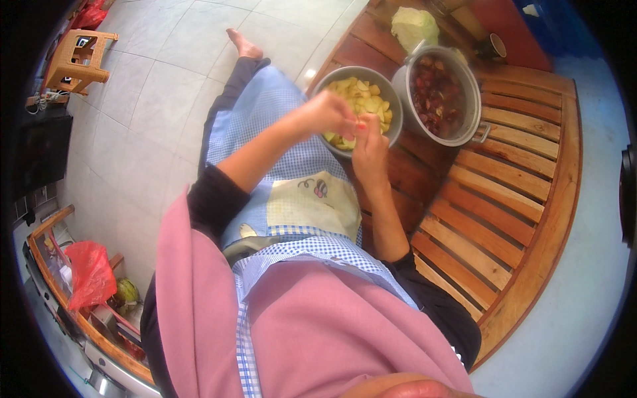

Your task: The person cuts yellow vegetable pieces into smaller chunks using a knife in a metal bowl. The cut pieces remain in the bowl as the person continues cutting.

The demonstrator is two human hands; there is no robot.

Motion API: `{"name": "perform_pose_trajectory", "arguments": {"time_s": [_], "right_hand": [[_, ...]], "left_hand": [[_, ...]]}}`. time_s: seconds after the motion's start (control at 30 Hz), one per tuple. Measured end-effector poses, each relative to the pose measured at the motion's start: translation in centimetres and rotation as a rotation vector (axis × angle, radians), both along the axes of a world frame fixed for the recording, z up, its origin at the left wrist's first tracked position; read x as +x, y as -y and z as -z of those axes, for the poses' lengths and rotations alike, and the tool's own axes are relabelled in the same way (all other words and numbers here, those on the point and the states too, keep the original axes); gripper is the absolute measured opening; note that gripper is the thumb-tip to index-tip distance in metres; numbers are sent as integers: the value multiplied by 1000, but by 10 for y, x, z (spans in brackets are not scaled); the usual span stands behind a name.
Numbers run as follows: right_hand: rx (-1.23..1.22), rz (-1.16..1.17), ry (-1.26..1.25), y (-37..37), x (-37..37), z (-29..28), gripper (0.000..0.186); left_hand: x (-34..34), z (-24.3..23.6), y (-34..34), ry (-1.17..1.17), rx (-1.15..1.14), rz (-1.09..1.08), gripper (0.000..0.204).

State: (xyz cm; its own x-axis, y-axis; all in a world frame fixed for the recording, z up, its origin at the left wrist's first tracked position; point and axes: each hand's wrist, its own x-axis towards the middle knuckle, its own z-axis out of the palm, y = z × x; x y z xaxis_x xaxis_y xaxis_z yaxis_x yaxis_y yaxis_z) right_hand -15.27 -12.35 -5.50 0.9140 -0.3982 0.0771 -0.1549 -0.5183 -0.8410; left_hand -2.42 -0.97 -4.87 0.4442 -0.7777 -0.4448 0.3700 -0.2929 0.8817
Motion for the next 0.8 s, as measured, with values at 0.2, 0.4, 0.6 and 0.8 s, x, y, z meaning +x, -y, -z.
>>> {"name": "perform_pose_trajectory", "arguments": {"time_s": [0.2,0.4,0.6,0.8], "right_hand": [[35,57,156,6,11,12,28],[1057,240,-107,21,11,-2,38],[776,302,-232,19,9,10,39],[780,242,-270,20,2,19,41]], "left_hand": [[3,-4,3,40,-27,105,21],[23,4,15,492,33,91,27],[15,15,19,1092,523,392,18],[-14,23,16,1265,583,436,10]]}}
